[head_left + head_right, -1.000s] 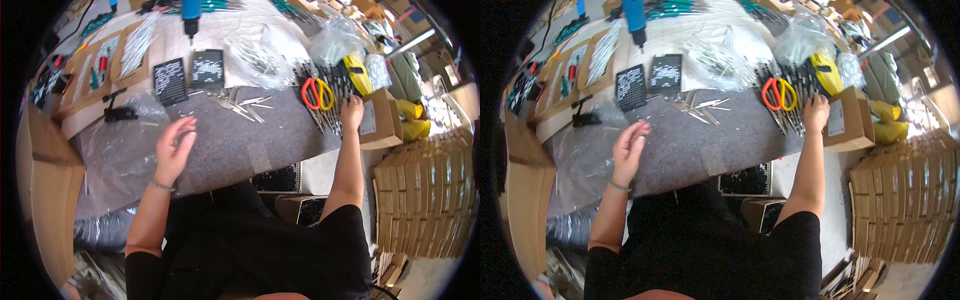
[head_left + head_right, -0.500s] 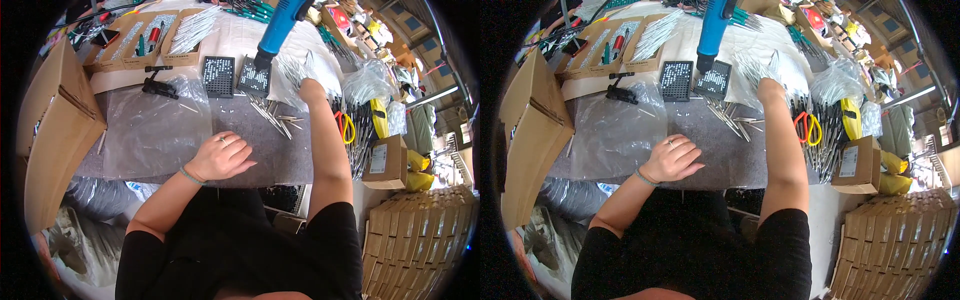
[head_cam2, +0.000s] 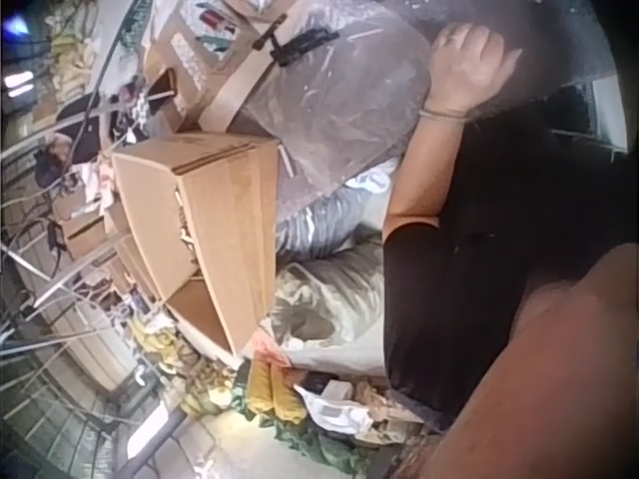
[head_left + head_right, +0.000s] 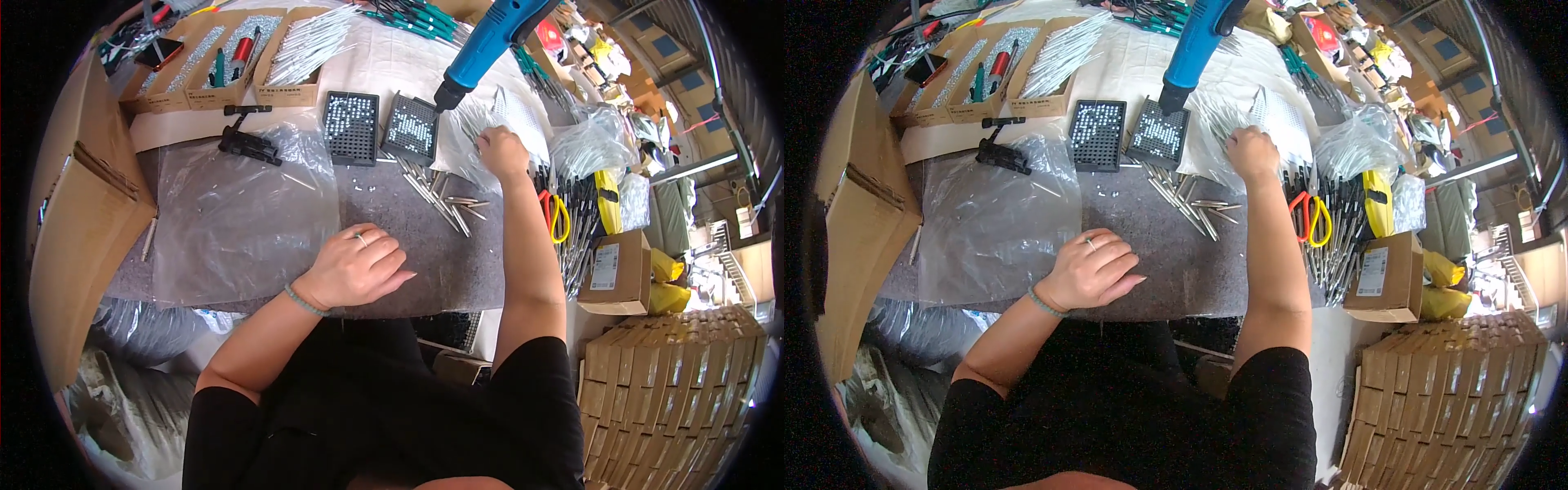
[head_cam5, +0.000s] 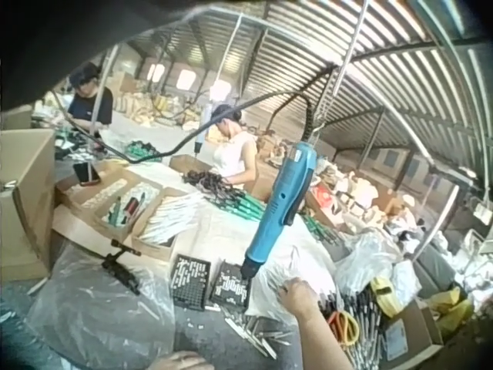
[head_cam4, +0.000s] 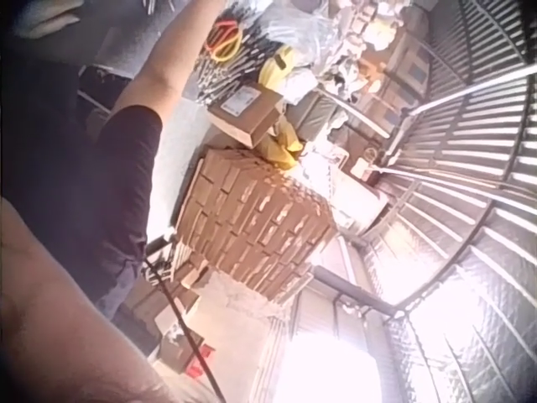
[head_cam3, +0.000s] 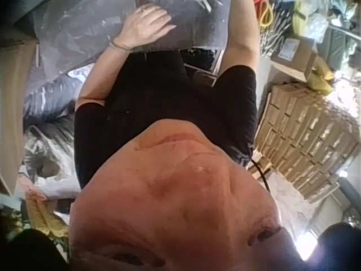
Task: The person is assembling small metal and plastic hardware components, using an electric screwdriver to secure them.
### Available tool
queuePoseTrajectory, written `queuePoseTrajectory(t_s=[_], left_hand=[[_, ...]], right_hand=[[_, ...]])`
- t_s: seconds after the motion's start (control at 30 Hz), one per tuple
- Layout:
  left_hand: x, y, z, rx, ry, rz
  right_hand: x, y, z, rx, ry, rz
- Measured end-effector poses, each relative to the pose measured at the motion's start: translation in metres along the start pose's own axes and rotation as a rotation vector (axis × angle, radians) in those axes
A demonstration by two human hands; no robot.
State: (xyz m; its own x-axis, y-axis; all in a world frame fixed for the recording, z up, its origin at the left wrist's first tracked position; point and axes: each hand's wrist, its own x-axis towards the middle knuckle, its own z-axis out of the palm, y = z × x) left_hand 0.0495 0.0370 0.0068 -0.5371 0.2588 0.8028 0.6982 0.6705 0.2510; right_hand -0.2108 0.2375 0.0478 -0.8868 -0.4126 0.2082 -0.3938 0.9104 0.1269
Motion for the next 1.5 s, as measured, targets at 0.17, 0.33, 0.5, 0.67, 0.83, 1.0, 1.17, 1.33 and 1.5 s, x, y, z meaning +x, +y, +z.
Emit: queuePoseTrajectory(t_s=[0.17, 0.33, 0.5, 0.67, 0.83, 1.0, 1.17, 1.33, 1.5], left_hand=[[-0.001, -0.001, 0.000, 0.010, 0.012, -0.016], [-0.001, -0.002, 0.001, 0.008, 0.011, -0.033], [0.001, -0.003, 0.001, -0.002, 0.013, -0.037], [-0.002, -0.002, 0.000, 0.002, 0.016, -0.057], [0.002, 0.001, 0.001, -0.001, 0.024, -0.052], [-0.002, -0.001, -0.004, 0.017, 0.057, -0.058], [0.005, 0.000, -0.007, 0.066, 0.098, -0.041], [0.025, 0.019, -0.028, -0.002, -0.042, -0.110], [0.034, -0.004, -0.038, -0.731, -0.191, -1.002]], right_hand=[[0.012, -0.017, -0.001, -0.172, -0.003, -0.039], [0.023, -0.025, 0.002, -0.156, -0.053, -0.025], [0.028, -0.029, 0.003, -0.081, 0.014, -0.044], [0.020, -0.039, -0.032, -0.013, 0.197, 0.033], [0.009, -0.004, -0.046, 0.999, 0.188, 0.281], [-0.028, -0.002, -0.042, 1.637, 0.004, 0.317], [-0.060, -0.018, -0.028, 2.230, -0.102, 0.192], [-0.073, -0.035, -0.024, 2.291, -0.122, 0.170], [-0.117, -0.070, -0.043, 1.738, -0.584, 0.077]])
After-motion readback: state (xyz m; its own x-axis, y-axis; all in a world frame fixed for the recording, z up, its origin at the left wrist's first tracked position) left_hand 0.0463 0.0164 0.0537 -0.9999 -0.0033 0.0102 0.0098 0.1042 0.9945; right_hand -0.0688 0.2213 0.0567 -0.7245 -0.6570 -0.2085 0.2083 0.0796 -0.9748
